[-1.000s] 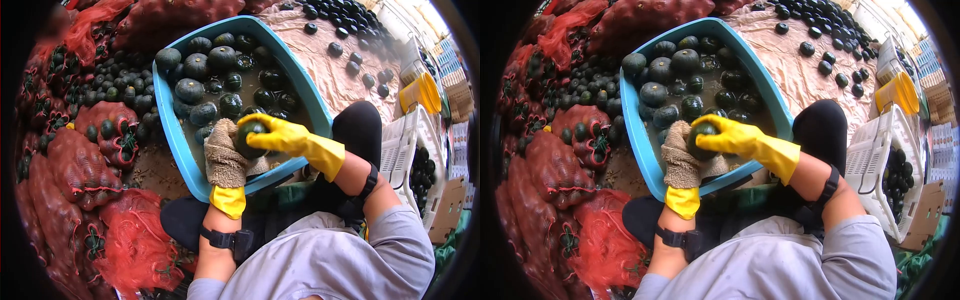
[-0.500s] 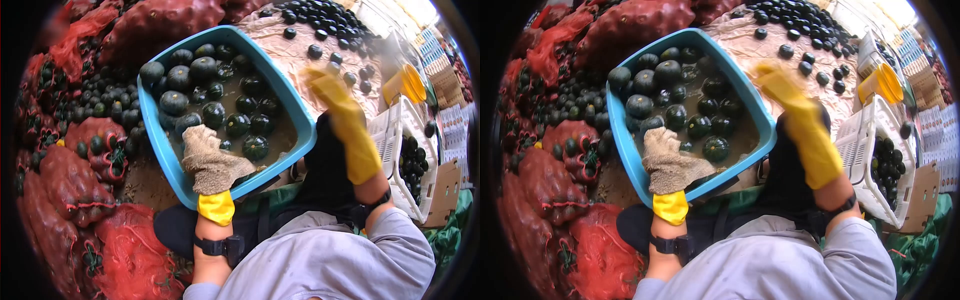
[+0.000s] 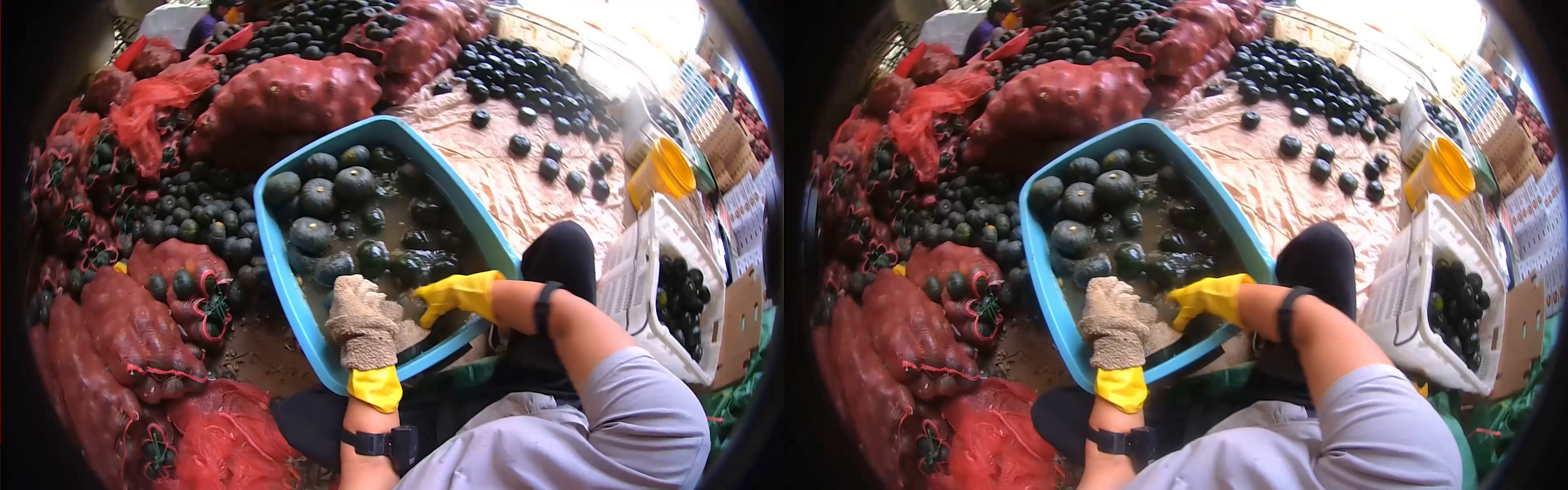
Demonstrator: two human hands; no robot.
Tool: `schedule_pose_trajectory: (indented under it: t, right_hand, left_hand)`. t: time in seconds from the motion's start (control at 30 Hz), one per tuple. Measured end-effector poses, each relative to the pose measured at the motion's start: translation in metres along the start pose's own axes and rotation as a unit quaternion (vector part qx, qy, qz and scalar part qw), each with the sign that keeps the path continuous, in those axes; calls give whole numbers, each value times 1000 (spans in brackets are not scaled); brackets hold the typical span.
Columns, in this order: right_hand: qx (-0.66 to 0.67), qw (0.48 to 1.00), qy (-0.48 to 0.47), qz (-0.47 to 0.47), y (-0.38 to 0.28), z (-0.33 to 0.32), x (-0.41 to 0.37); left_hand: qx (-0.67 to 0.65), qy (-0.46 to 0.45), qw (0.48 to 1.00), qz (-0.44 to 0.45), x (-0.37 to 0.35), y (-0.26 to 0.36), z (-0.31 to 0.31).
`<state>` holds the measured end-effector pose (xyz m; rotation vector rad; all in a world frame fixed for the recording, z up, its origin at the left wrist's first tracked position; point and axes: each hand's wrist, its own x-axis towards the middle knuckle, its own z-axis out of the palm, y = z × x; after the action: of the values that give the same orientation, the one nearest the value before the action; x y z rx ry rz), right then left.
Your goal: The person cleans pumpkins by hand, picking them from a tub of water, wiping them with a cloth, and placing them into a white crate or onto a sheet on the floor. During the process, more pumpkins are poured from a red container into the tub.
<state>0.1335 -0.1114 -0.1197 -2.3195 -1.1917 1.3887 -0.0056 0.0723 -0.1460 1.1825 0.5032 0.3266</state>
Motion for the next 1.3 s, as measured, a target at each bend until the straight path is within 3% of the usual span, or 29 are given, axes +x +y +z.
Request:
schedule_pose_trajectory:
  t: [0.07,0.13,0.2,0.27,0.3,0.33,0.43,0.47,0.53,0.57,0.6,0.67,0.7,0.73,0.8,0.87,0.93,0.97,1.0,1.07,1.1,1.13,1.2,1.23,1.27,1.3]
  right_hand:
    - [306,951,-17,-51,-18,-24,-59]
    - [369,919,75,-118,-59,-35,-103]
    - [178,912,254,-268,-68,-10,-96]
    - [249,868,344,-259,-77,-5,-80]
    - [216,804,487,-264,-77,-3,-63]
    - [252,791,535,-157,-80,-10,-46]
    - [338,812,473,-61,-85,-12,-51]
    - [394,802,426,-144,-93,4,-62]
    - [289,847,391,-215,-99,30,-91]
    - [194,832,429,-294,-91,33,-89]
    - [215,808,442,-326,-79,29,-79]
    - [182,774,576,-187,-70,14,-44]
    - [218,775,589,-74,-67,8,-34]
    - [192,787,574,-118,-67,6,-38]
    - [272,837,426,-209,-68,11,-59]
    - [384,826,303,-282,-63,1,-65]
    - [322,851,367,-194,-66,-11,-62]
    - [141,819,516,-210,-65,4,-45]
    - [232,825,478,-196,-111,-3,-72]
    - [109,832,475,-263,-108,3,-77]
    - [127,829,469,-276,-100,5,-81]
    - [428,834,311,-155,-111,2,-95]
    - [588,733,298,-169,-107,-6,-87]
    - [707,612,294,-199,-103,4,-67]
    - [692,599,341,-215,-96,5,-53]
    - [616,670,363,-202,-85,5,-44]
  left_hand:
    - [121,-5,991,51,1,-3,0]
    - [276,18,951,138,-6,16,16]
    - [368,27,894,255,-35,88,55]
    - [405,22,871,279,-58,109,80]
    - [415,25,871,263,-68,105,90]
    - [423,27,873,244,-76,95,97]
    - [414,1,879,237,-76,89,95]
    - [402,-14,882,244,-73,93,88]
    - [400,-56,880,251,-64,106,66]
    - [438,-58,866,236,-63,106,64]
    - [518,-44,828,207,-66,102,70]
    - [659,-10,741,127,-71,84,91]
    - [631,-6,763,144,-74,82,91]
    - [570,-5,802,177,-75,84,88]
    - [435,-2,867,242,-66,94,78]
    - [284,-5,912,294,-62,103,71]
    - [365,30,892,263,-74,112,74]
    - [384,21,884,267,-72,106,72]
    - [403,14,873,274,-63,97,68]
    - [445,-7,852,277,-57,98,61]
    - [467,-22,841,272,-61,109,57]
    - [424,-18,862,277,-58,92,41]
    - [429,-17,866,257,-60,73,49]
    - [443,-2,853,277,-59,69,53]
    - [456,14,839,297,-58,67,58]
    - [433,16,849,301,-55,69,57]
